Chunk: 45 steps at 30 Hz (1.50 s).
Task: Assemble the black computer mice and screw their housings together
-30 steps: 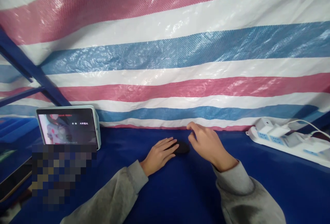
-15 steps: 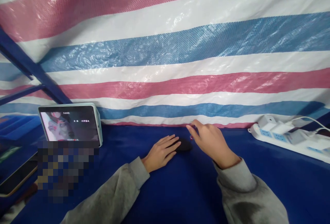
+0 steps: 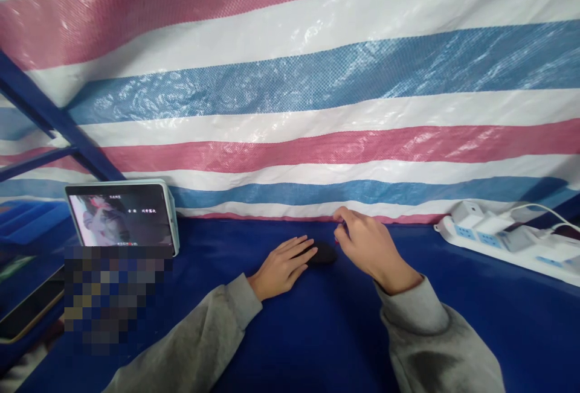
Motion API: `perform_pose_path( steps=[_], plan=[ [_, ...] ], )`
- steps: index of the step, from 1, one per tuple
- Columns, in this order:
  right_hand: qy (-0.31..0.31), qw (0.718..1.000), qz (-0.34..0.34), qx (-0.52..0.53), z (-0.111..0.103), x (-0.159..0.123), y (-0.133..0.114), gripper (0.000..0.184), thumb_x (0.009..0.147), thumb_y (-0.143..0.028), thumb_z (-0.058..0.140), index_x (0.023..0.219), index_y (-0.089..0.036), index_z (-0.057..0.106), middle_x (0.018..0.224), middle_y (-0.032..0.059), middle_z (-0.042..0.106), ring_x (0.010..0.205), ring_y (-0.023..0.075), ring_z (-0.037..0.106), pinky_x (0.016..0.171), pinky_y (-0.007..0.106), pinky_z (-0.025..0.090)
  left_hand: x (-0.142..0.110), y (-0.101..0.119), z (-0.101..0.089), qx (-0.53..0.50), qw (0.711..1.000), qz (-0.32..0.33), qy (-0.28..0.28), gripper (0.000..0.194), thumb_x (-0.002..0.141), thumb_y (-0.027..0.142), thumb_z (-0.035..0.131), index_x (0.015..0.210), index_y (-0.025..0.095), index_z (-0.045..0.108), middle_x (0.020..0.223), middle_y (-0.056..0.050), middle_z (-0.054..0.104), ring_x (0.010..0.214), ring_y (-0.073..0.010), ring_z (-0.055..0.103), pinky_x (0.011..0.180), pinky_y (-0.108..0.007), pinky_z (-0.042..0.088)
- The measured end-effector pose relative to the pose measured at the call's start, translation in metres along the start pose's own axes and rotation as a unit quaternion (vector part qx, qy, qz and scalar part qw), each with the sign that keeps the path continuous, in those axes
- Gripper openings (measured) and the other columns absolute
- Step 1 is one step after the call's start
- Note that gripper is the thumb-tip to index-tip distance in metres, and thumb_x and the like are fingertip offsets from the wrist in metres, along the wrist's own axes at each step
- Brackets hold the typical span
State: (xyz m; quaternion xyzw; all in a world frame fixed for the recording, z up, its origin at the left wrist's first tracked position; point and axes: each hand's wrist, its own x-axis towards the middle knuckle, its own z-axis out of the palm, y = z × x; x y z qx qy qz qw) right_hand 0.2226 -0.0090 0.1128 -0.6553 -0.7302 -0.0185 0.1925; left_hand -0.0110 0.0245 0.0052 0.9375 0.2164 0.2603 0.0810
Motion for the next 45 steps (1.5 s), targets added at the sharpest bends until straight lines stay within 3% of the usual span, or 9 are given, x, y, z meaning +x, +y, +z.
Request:
perform_pose_path(
  steps=[7, 12, 17, 23, 29, 33, 35, 41, 45],
  plan=[
    [0.013, 1.0, 0.015, -0.023, 0.0035, 0.0, 0.0037, 0.034, 0.097, -0.046, 0.038, 0.093, -0.024, 0.064, 0.064, 0.0027, 0.07, 0.058, 0.0213, 0.066, 0.056, 0.029, 0.036, 0.0001, -0.0005, 0.0016, 0.004, 1.0, 0.009, 0.007, 0.043, 0.102, 0.021, 0.044, 0.144, 0.022, 0.048, 0.15, -0.007, 0.05, 0.143, -0.023, 0.042, 0.119, -0.046, 0.038],
    [0.007, 1.0, 0.005, 0.0, 0.003, 0.0001, 0.003, 0.026, 0.095, -0.029, 0.038, 0.104, -0.024, 0.062, 0.077, 0.0018, 0.074, 0.07, 0.0205, 0.069, 0.061, 0.028, 0.038, -0.0008, -0.0024, 0.0038, 0.006, 1.0, 0.007, 0.004, 0.044, 0.102, 0.022, 0.044, 0.146, 0.022, 0.046, 0.151, -0.007, 0.049, 0.144, -0.0221, 0.041, 0.119, -0.045, 0.038],
    [0.008, 0.998, 0.046, -0.052, 0.0031, 0.0012, 0.0039, 0.034, 0.097, -0.046, 0.038, 0.096, -0.024, 0.064, 0.064, 0.0035, 0.069, 0.058, 0.022, 0.065, 0.055, 0.029, 0.032, -0.0006, -0.0018, 0.0025, 0.011, 1.0, 0.007, 0.0, 0.044, 0.102, 0.021, 0.044, 0.146, 0.021, 0.046, 0.151, -0.007, 0.049, 0.144, -0.022, 0.041, 0.12, -0.044, 0.038],
    [0.007, 1.0, 0.002, 0.02, 0.0011, 0.0008, 0.0012, 0.022, 0.091, -0.025, 0.041, 0.098, -0.023, 0.062, 0.08, 0.0024, 0.075, 0.069, 0.0189, 0.068, 0.063, 0.028, 0.039, 0.0, -0.0012, 0.002, 0.012, 1.0, 0.009, 0.004, 0.042, 0.102, 0.021, 0.045, 0.144, 0.02, 0.048, 0.151, -0.007, 0.05, 0.144, -0.0215, 0.041, 0.12, -0.043, 0.037],
    [-0.008, 1.0, 0.025, -0.009, 0.0008, 0.0004, 0.0001, 0.033, 0.097, -0.043, 0.038, 0.091, -0.023, 0.063, 0.066, 0.0042, 0.071, 0.062, 0.0221, 0.068, 0.059, 0.029, 0.037, -0.0014, -0.0034, 0.0047, 0.013, 1.0, 0.009, 0.002, 0.044, 0.102, 0.022, 0.044, 0.146, 0.022, 0.046, 0.151, -0.006, 0.048, 0.144, -0.0217, 0.04, 0.119, -0.045, 0.038],
    [-0.004, 1.0, 0.015, 0.021, -0.0002, -0.0003, -0.001, 0.018, 0.091, -0.028, 0.043, 0.096, -0.024, 0.06, 0.077, 0.0019, 0.074, 0.067, 0.0194, 0.068, 0.063, 0.028, 0.04, -0.0012, -0.0038, 0.0045, 0.011, 1.0, 0.006, 0.001, 0.044, 0.103, 0.022, 0.044, 0.147, 0.023, 0.045, 0.151, -0.007, 0.049, 0.144, -0.0219, 0.041, 0.119, -0.045, 0.039],
    [0.0, 0.999, 0.005, 0.034, 0.0008, -0.0003, -0.0017, 0.021, 0.087, -0.023, 0.044, 0.102, -0.024, 0.06, 0.08, 0.0015, 0.075, 0.069, 0.0189, 0.069, 0.065, 0.028, 0.042, -0.0009, -0.0034, 0.0043, 0.012, 1.0, 0.006, 0.0, 0.044, 0.102, 0.022, 0.044, 0.147, 0.022, 0.045, 0.151, -0.007, 0.049, 0.144, -0.0217, 0.041, 0.119, -0.044, 0.038],
    [-0.002, 1.0, 0.03, 0.008, 0.002, 0.0003, -0.0007, 0.027, 0.096, -0.039, 0.04, 0.094, -0.024, 0.061, 0.064, 0.0019, 0.07, 0.06, 0.0208, 0.067, 0.059, 0.029, 0.038, -0.0004, -0.002, 0.0039, 0.011, 1.0, 0.008, 0.004, 0.043, 0.102, 0.022, 0.044, 0.146, 0.021, 0.046, 0.151, -0.007, 0.049, 0.144, -0.0214, 0.042, 0.119, -0.043, 0.038],
    [-0.015, 0.999, 0.037, 0.029, -0.0006, -0.0001, -0.0004, 0.016, 0.091, -0.029, 0.042, 0.093, -0.025, 0.058, 0.075, 0.0013, 0.074, 0.069, 0.0203, 0.069, 0.062, 0.028, 0.04, -0.0001, -0.0017, 0.0033, 0.01, 1.0, 0.001, 0.002, 0.043, 0.103, 0.023, 0.044, 0.146, 0.023, 0.046, 0.151, -0.007, 0.049, 0.144, -0.021, 0.041, 0.119, -0.043, 0.039]
  ],
)
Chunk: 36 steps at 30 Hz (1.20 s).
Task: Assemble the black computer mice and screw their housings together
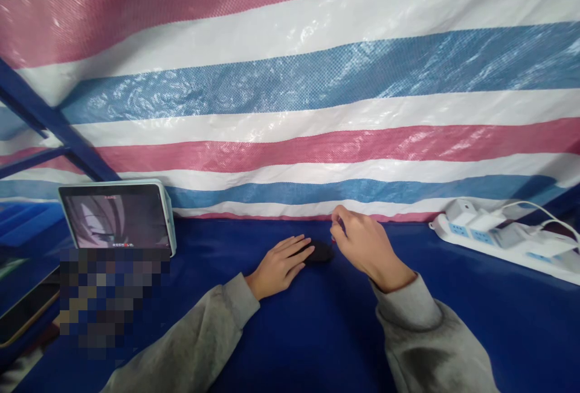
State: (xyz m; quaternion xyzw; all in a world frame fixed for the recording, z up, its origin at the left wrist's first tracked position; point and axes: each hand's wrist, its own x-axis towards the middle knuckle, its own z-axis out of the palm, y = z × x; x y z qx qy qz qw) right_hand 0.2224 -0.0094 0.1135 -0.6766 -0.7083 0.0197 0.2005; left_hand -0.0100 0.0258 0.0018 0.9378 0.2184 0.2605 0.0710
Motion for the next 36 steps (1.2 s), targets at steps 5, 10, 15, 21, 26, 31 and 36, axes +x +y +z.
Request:
perform_pose_path(
  steps=[5, 10, 15, 21, 26, 31, 36],
  plan=[
    [-0.004, 1.0, -0.014, 0.004, 0.002, 0.0009, 0.001, 0.017, 0.088, -0.025, 0.043, 0.095, -0.024, 0.059, 0.074, 0.0009, 0.073, 0.066, 0.0193, 0.068, 0.064, 0.028, 0.04, 0.0002, 0.0001, -0.0002, -0.002, 1.0, 0.002, -0.004, 0.043, 0.103, 0.023, 0.044, 0.146, 0.022, 0.046, 0.151, -0.007, 0.049, 0.144, -0.022, 0.041, 0.119, -0.045, 0.038],
    [0.009, 0.999, -0.002, -0.03, 0.0015, 0.0005, -0.0007, 0.027, 0.095, -0.038, 0.039, 0.093, -0.023, 0.061, 0.065, 0.0023, 0.07, 0.059, 0.0201, 0.065, 0.059, 0.028, 0.036, -0.0007, -0.0006, 0.0003, 0.002, 1.0, 0.005, -0.005, 0.044, 0.102, 0.022, 0.044, 0.146, 0.022, 0.045, 0.151, -0.007, 0.048, 0.145, -0.0214, 0.04, 0.12, -0.044, 0.037],
    [0.009, 1.0, -0.025, -0.004, -0.0011, -0.0003, -0.004, 0.022, 0.085, -0.021, 0.044, 0.099, -0.024, 0.06, 0.079, 0.0021, 0.075, 0.067, 0.0196, 0.068, 0.063, 0.028, 0.04, -0.0006, -0.0007, -0.001, 0.001, 1.0, 0.004, -0.005, 0.043, 0.102, 0.022, 0.045, 0.146, 0.022, 0.046, 0.152, -0.007, 0.048, 0.145, -0.0216, 0.04, 0.12, -0.044, 0.038],
    [-0.006, 1.0, -0.01, -0.016, -0.0017, 0.0002, -0.0002, 0.025, 0.095, -0.035, 0.039, 0.094, -0.024, 0.061, 0.066, 0.002, 0.071, 0.062, 0.0207, 0.068, 0.06, 0.028, 0.039, 0.0002, -0.0015, -0.0008, 0.016, 1.0, 0.013, -0.018, 0.042, 0.104, 0.023, 0.045, 0.146, 0.02, 0.045, 0.152, -0.007, 0.048, 0.146, -0.0209, 0.038, 0.121, -0.042, 0.036],
    [-0.014, 1.0, -0.025, -0.004, -0.0032, -0.0008, 0.0008, 0.022, 0.09, -0.025, 0.042, 0.104, -0.024, 0.059, 0.079, 0.0011, 0.074, 0.072, 0.0205, 0.07, 0.066, 0.029, 0.042, 0.0006, -0.0022, -0.0001, 0.017, 0.999, 0.02, -0.023, 0.042, 0.105, 0.027, 0.044, 0.146, 0.02, 0.045, 0.152, -0.007, 0.047, 0.146, -0.0214, 0.038, 0.121, -0.041, 0.036],
    [-0.007, 0.999, -0.006, -0.035, -0.0025, -0.0013, 0.0013, 0.03, 0.096, -0.045, 0.04, 0.093, -0.025, 0.062, 0.069, 0.0029, 0.072, 0.068, 0.0236, 0.069, 0.061, 0.03, 0.039, 0.0003, -0.0021, 0.0001, 0.023, 0.999, 0.029, -0.022, 0.042, 0.106, 0.026, 0.043, 0.147, 0.02, 0.042, 0.153, -0.008, 0.047, 0.147, -0.0214, 0.036, 0.121, -0.043, 0.036],
    [0.002, 0.999, -0.022, -0.029, -0.0037, -0.0028, 0.0027, 0.018, 0.091, -0.03, 0.043, 0.094, -0.025, 0.06, 0.077, 0.0021, 0.074, 0.069, 0.0205, 0.069, 0.061, 0.028, 0.039, 0.0008, -0.0013, -0.0002, 0.019, 0.999, 0.023, -0.015, 0.039, 0.105, 0.029, 0.046, 0.142, 0.018, 0.047, 0.151, -0.008, 0.049, 0.146, -0.0182, 0.038, 0.121, -0.038, 0.036]
  ],
)
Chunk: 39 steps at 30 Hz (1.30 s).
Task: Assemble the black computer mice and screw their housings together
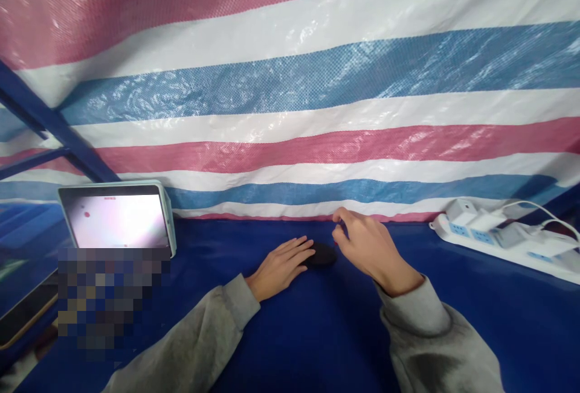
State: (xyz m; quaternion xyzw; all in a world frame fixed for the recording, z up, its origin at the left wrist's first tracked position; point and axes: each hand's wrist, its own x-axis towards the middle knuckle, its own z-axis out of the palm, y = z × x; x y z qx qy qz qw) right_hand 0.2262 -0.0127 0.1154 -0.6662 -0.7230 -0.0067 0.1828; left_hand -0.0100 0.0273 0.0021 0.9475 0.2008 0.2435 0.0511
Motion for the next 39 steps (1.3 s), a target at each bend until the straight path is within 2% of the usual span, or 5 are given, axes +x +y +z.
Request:
perform_pose_path(
  steps=[15, 21, 27, 34, 39],
  plan=[
    [-0.004, 1.0, -0.016, 0.016, -0.0002, 0.0007, -0.0006, 0.022, 0.094, -0.028, 0.038, 0.096, -0.024, 0.06, 0.077, 0.0019, 0.074, 0.069, 0.0198, 0.069, 0.064, 0.029, 0.041, 0.0002, -0.0005, 0.0016, 0.001, 1.0, 0.002, 0.004, 0.035, 0.104, 0.027, 0.048, 0.138, 0.019, 0.051, 0.15, -0.008, 0.05, 0.145, -0.0188, 0.039, 0.121, -0.039, 0.036],
    [0.003, 1.0, 0.005, -0.018, 0.0016, 0.0009, 0.0, 0.033, 0.097, -0.046, 0.039, 0.095, -0.024, 0.062, 0.069, 0.0042, 0.072, 0.066, 0.024, 0.069, 0.059, 0.03, 0.038, 0.0008, 0.0004, 0.0021, 0.004, 1.0, 0.004, 0.005, 0.036, 0.104, 0.028, 0.046, 0.139, 0.02, 0.05, 0.149, -0.008, 0.051, 0.144, -0.0193, 0.041, 0.12, -0.04, 0.038],
    [0.01, 0.999, -0.019, 0.026, 0.0013, 0.0006, 0.0004, 0.022, 0.089, -0.024, 0.041, 0.097, -0.025, 0.062, 0.079, 0.0017, 0.075, 0.071, 0.0193, 0.069, 0.064, 0.028, 0.041, 0.001, 0.0004, 0.0012, 0.003, 1.0, 0.004, 0.01, 0.035, 0.105, 0.028, 0.045, 0.139, 0.02, 0.05, 0.149, -0.008, 0.051, 0.144, -0.0194, 0.041, 0.12, -0.04, 0.038],
    [0.011, 1.0, 0.009, -0.014, 0.0024, 0.0011, 0.0003, 0.033, 0.097, -0.044, 0.037, 0.093, -0.024, 0.063, 0.068, 0.0034, 0.072, 0.063, 0.0215, 0.068, 0.058, 0.029, 0.038, 0.0011, 0.001, 0.0012, 0.001, 1.0, 0.006, 0.018, 0.034, 0.105, 0.028, 0.044, 0.138, 0.019, 0.052, 0.148, -0.008, 0.052, 0.143, -0.0197, 0.042, 0.119, -0.041, 0.039],
    [0.004, 1.0, -0.004, 0.013, 0.0006, 0.0003, -0.0026, 0.022, 0.091, -0.026, 0.041, 0.099, -0.025, 0.061, 0.076, 0.0011, 0.074, 0.068, 0.0197, 0.069, 0.062, 0.028, 0.04, 0.0005, 0.0008, 0.0016, 0.005, 1.0, 0.003, 0.013, 0.035, 0.105, 0.028, 0.044, 0.138, 0.018, 0.051, 0.15, -0.007, 0.051, 0.143, -0.0194, 0.042, 0.12, -0.039, 0.039]
  ],
)
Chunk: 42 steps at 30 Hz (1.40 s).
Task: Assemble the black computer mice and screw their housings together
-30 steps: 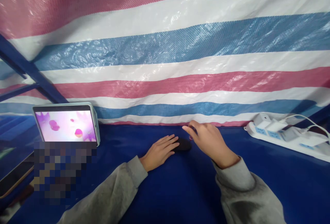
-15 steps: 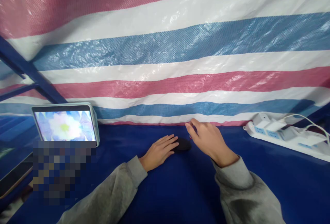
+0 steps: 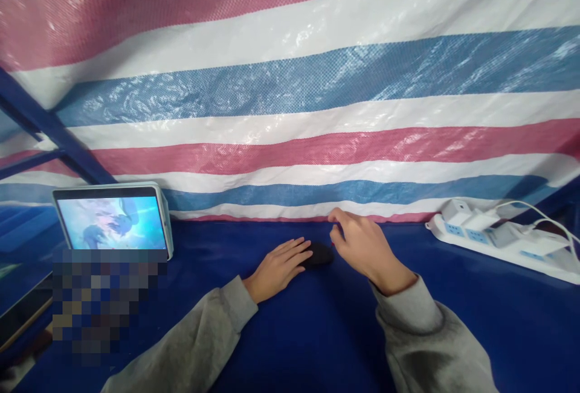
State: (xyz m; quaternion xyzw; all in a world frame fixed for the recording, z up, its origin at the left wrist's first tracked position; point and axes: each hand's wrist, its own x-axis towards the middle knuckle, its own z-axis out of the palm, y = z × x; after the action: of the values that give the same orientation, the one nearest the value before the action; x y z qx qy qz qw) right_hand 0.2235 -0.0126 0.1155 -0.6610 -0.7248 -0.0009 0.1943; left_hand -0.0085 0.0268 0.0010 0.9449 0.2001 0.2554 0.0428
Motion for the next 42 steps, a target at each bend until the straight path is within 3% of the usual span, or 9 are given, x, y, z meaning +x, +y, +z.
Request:
perform_pose_path(
  steps=[5, 10, 15, 20, 24, 27, 32, 38, 42],
  plan=[
    [0.016, 0.999, 0.013, -0.042, 0.0002, -0.0004, 0.0, 0.03, 0.096, -0.04, 0.039, 0.093, -0.023, 0.063, 0.065, 0.003, 0.07, 0.06, 0.0206, 0.066, 0.057, 0.028, 0.036, -0.0006, -0.0009, 0.0024, 0.014, 1.0, 0.001, -0.005, 0.035, 0.103, 0.026, 0.049, 0.138, 0.019, 0.051, 0.149, -0.008, 0.051, 0.144, -0.0186, 0.041, 0.121, -0.038, 0.037],
    [0.009, 1.0, -0.007, -0.023, 0.0003, -0.0003, 0.0004, 0.025, 0.09, -0.023, 0.041, 0.104, -0.024, 0.062, 0.073, 0.001, 0.073, 0.066, 0.0193, 0.068, 0.061, 0.028, 0.038, 0.0003, -0.0002, 0.001, 0.009, 1.0, 0.005, 0.001, 0.035, 0.104, 0.027, 0.048, 0.138, 0.018, 0.052, 0.149, -0.008, 0.051, 0.144, -0.0187, 0.041, 0.12, -0.038, 0.038],
    [-0.011, 0.999, 0.028, -0.043, -0.0006, 0.0003, -0.0002, 0.032, 0.098, -0.042, 0.038, 0.098, -0.023, 0.064, 0.069, 0.0036, 0.072, 0.064, 0.0218, 0.069, 0.059, 0.029, 0.037, 0.0007, 0.0006, -0.0006, 0.013, 1.0, 0.006, -0.001, 0.035, 0.104, 0.026, 0.048, 0.137, 0.018, 0.052, 0.149, -0.008, 0.052, 0.144, -0.0192, 0.042, 0.12, -0.039, 0.038],
    [-0.005, 0.999, 0.016, -0.042, -0.0012, 0.0006, 0.0006, 0.031, 0.091, -0.024, 0.041, 0.115, -0.023, 0.062, 0.082, 0.0029, 0.076, 0.078, 0.0221, 0.071, 0.064, 0.029, 0.04, -0.0001, -0.0003, 0.0013, 0.012, 1.0, 0.005, -0.004, 0.035, 0.104, 0.027, 0.048, 0.138, 0.019, 0.052, 0.149, -0.008, 0.051, 0.144, -0.019, 0.041, 0.12, -0.039, 0.038],
    [-0.016, 0.998, 0.025, -0.047, -0.0005, 0.0014, 0.0011, 0.027, 0.094, -0.032, 0.042, 0.103, -0.023, 0.067, 0.072, 0.0034, 0.074, 0.072, 0.0228, 0.071, 0.064, 0.03, 0.039, -0.0002, -0.0005, 0.0019, 0.01, 1.0, 0.008, -0.001, 0.035, 0.104, 0.027, 0.046, 0.137, 0.019, 0.052, 0.15, -0.007, 0.051, 0.144, -0.0194, 0.041, 0.121, -0.039, 0.037],
    [-0.014, 0.998, 0.028, -0.051, -0.0015, 0.0008, 0.0003, 0.035, 0.097, -0.043, 0.039, 0.094, -0.023, 0.067, 0.071, 0.0053, 0.074, 0.069, 0.0229, 0.07, 0.061, 0.03, 0.038, -0.0001, -0.0005, 0.0015, 0.012, 1.0, 0.009, -0.002, 0.035, 0.105, 0.027, 0.046, 0.138, 0.019, 0.052, 0.15, -0.007, 0.05, 0.144, -0.0196, 0.04, 0.121, -0.04, 0.037],
    [0.004, 1.0, -0.008, -0.022, -0.0015, 0.0, -0.0002, 0.03, 0.092, -0.025, 0.039, 0.103, -0.023, 0.067, 0.078, 0.0035, 0.075, 0.073, 0.0198, 0.07, 0.064, 0.028, 0.04, 0.0, -0.0006, 0.0014, 0.012, 1.0, 0.006, 0.0, 0.035, 0.105, 0.028, 0.046, 0.138, 0.019, 0.052, 0.149, -0.008, 0.051, 0.144, -0.0191, 0.041, 0.12, -0.039, 0.038],
    [0.008, 0.998, 0.006, -0.067, -0.0003, 0.0004, -0.001, 0.034, 0.097, -0.038, 0.037, 0.093, -0.022, 0.067, 0.068, 0.0053, 0.072, 0.062, 0.0211, 0.067, 0.058, 0.029, 0.036, 0.0004, -0.0004, 0.0023, 0.021, 1.0, 0.008, -0.004, 0.035, 0.103, 0.026, 0.049, 0.137, 0.018, 0.053, 0.149, -0.008, 0.051, 0.144, -0.019, 0.041, 0.121, -0.039, 0.037],
    [-0.008, 0.999, 0.001, -0.039, -0.002, 0.0, -0.0004, 0.024, 0.09, -0.024, 0.042, 0.101, -0.024, 0.064, 0.078, 0.0025, 0.075, 0.072, 0.0203, 0.07, 0.061, 0.028, 0.038, 0.0, -0.0011, 0.0035, 0.021, 1.0, 0.007, 0.0, 0.035, 0.104, 0.027, 0.049, 0.137, 0.017, 0.053, 0.149, -0.007, 0.051, 0.143, -0.0188, 0.042, 0.12, -0.038, 0.038]
  ],
)
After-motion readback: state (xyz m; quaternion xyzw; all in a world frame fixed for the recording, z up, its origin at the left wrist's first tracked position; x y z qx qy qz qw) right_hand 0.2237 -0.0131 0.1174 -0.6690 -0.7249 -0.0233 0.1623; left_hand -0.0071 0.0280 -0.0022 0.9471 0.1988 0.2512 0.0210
